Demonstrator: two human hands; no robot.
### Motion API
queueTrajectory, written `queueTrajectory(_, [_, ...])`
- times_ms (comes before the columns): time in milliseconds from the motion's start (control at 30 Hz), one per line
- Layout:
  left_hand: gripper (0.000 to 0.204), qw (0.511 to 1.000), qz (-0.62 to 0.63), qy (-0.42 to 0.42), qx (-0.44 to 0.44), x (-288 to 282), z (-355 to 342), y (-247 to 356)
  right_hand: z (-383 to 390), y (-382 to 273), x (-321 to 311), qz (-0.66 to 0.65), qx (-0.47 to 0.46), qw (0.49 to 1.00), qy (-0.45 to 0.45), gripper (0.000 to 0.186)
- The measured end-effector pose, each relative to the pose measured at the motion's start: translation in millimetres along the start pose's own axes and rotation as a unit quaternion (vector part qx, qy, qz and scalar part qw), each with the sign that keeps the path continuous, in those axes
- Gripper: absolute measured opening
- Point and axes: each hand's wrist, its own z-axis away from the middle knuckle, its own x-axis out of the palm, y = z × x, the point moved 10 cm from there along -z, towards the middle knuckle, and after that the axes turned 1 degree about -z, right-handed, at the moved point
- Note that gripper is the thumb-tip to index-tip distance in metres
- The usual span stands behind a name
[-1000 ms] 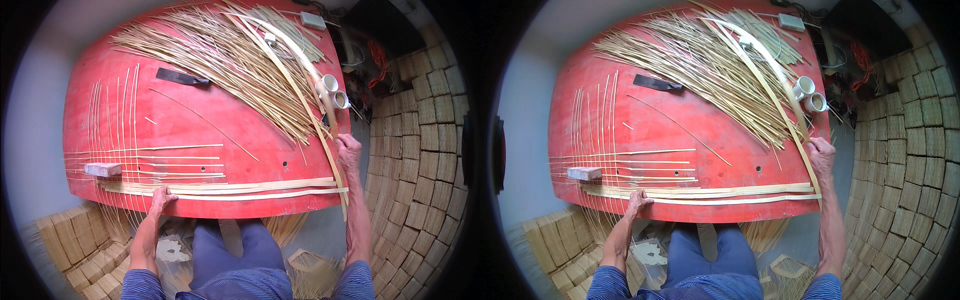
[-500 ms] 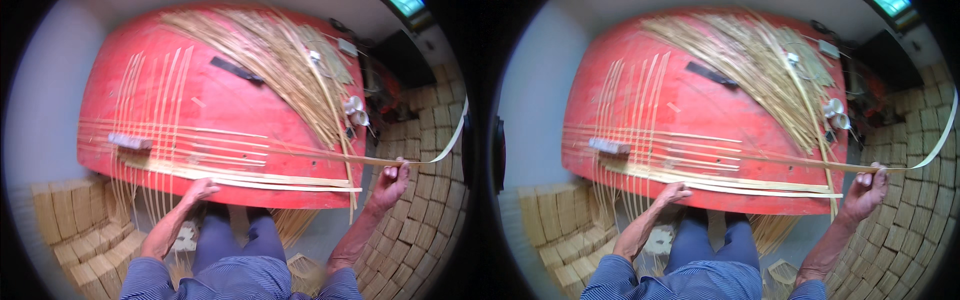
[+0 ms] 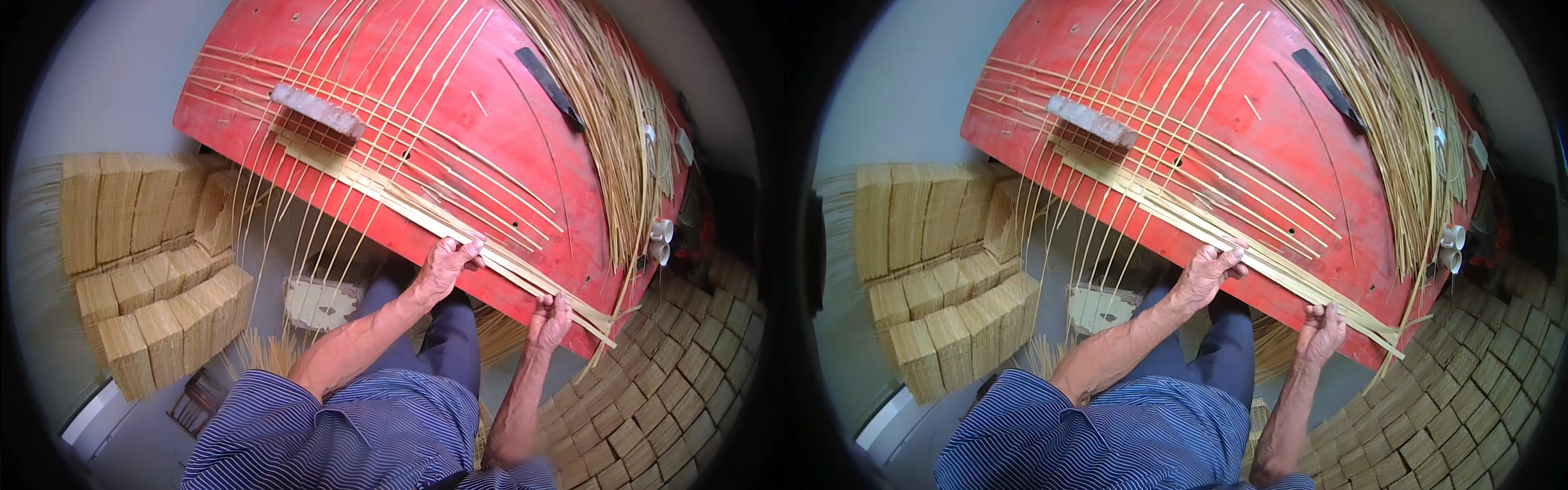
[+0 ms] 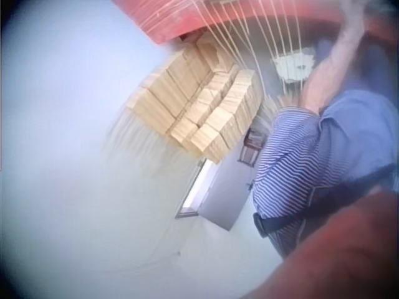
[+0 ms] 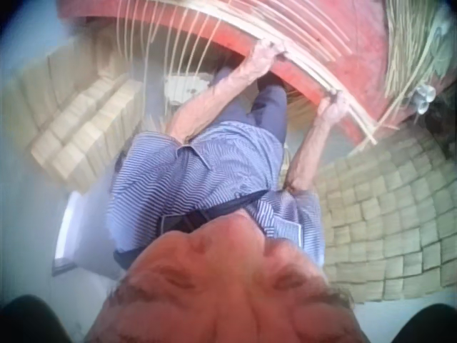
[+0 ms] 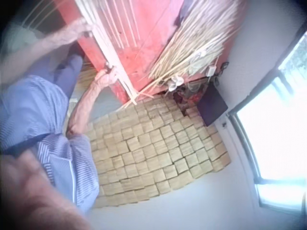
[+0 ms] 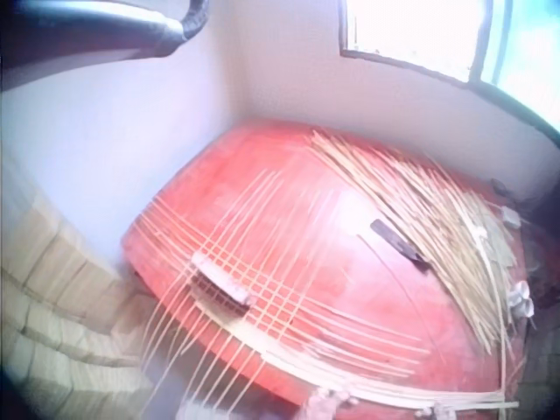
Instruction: The person weaves thin bamboo strips into a mat on a red workbench. They repeatedly pick up strips, interlace them with existing rows, and press them down to maintain alignment.
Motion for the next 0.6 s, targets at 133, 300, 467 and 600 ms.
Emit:
queueTrajectory(133, [0.025,0.996,-0.052,0.074,0.017,-40,-3,-3,15,54,6,0.072,0.178,0.981,-0.014,0.015])
queueTrajectory(300, [0.027,0.985,-0.101,0.138,0.031,-65,8,-3,28,50,76,0.566,0.081,0.792,-0.214,0.013])
queueTrajectory(467, [0.030,0.982,-0.084,0.167,0.023,-74,13,-22,47,67,223,0.547,-0.256,0.620,-0.501,0.016])
queueTrajectory(600, [0.032,0.974,-0.089,0.207,0.036,-87,24,-15,26,152,193,0.543,0.162,0.614,-0.549,0.020])
